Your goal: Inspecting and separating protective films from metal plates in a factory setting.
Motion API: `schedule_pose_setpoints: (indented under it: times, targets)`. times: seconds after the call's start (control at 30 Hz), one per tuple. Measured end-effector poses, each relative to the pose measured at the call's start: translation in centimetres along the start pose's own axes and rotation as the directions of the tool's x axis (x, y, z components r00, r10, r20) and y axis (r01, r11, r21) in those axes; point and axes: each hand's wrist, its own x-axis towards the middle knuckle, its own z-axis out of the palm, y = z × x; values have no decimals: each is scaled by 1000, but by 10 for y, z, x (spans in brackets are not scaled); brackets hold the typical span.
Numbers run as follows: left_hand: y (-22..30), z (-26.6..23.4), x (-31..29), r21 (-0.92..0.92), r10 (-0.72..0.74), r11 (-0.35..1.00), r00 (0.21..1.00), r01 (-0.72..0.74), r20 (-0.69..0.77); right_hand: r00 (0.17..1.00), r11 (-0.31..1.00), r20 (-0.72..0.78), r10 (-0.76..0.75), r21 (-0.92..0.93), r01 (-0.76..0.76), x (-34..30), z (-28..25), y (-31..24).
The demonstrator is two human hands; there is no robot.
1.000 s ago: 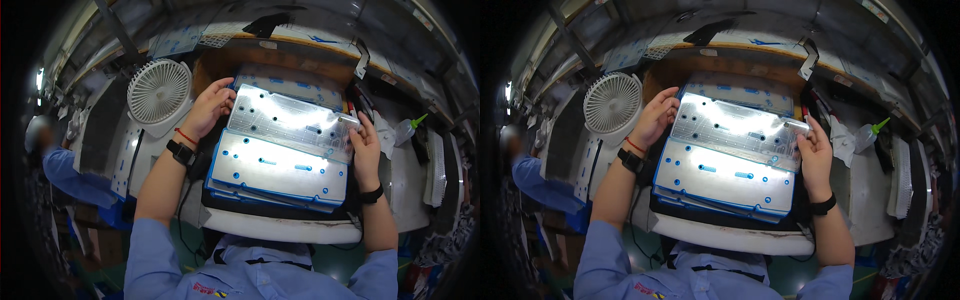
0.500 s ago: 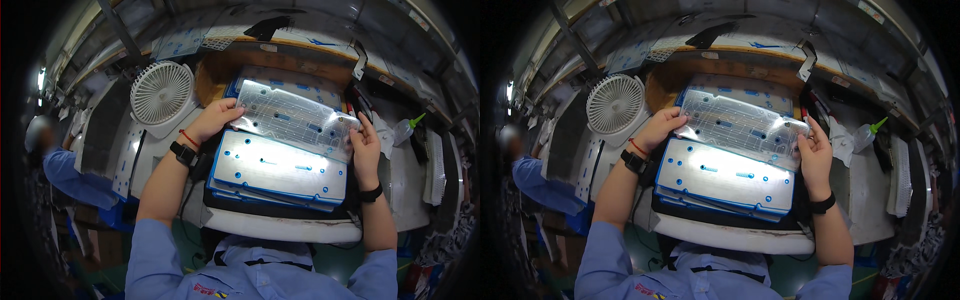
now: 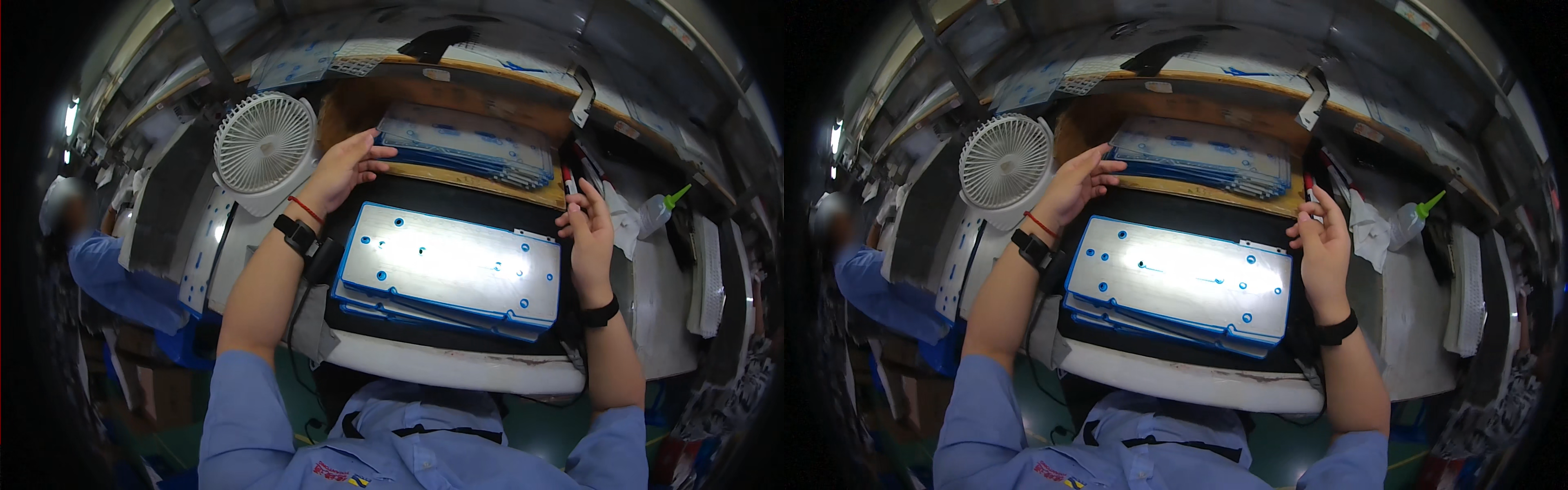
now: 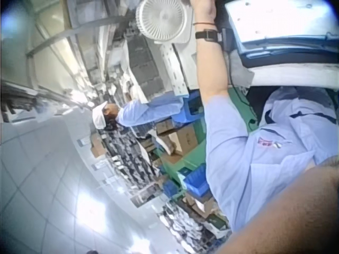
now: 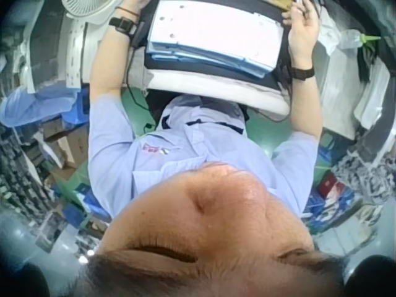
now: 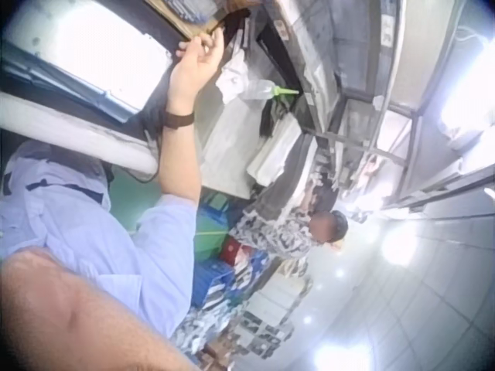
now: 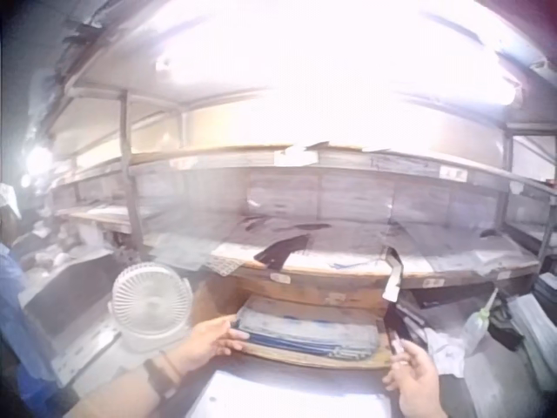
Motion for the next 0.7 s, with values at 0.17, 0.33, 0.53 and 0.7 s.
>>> schedule_pose_setpoints:
  times: [0.17,0.33,0.53,0.7]
  targets:
    - [4,1,8,73,-57,996,997,53,44,1000,1000,18,-1,28,0,2,-1,4]
    - [7,9,10,209,-135,970,990,124,37,1000,1000,15,-6,26,5,3,-6,9]
    - [17,27,10,70,-146,986,987,151,-68,999,1000,30,-13,27,12,1,-6,11]
    - [46,41,-6,353,-150,926,989,135,15,997,999,54,-51,21,50,4,-6,11]
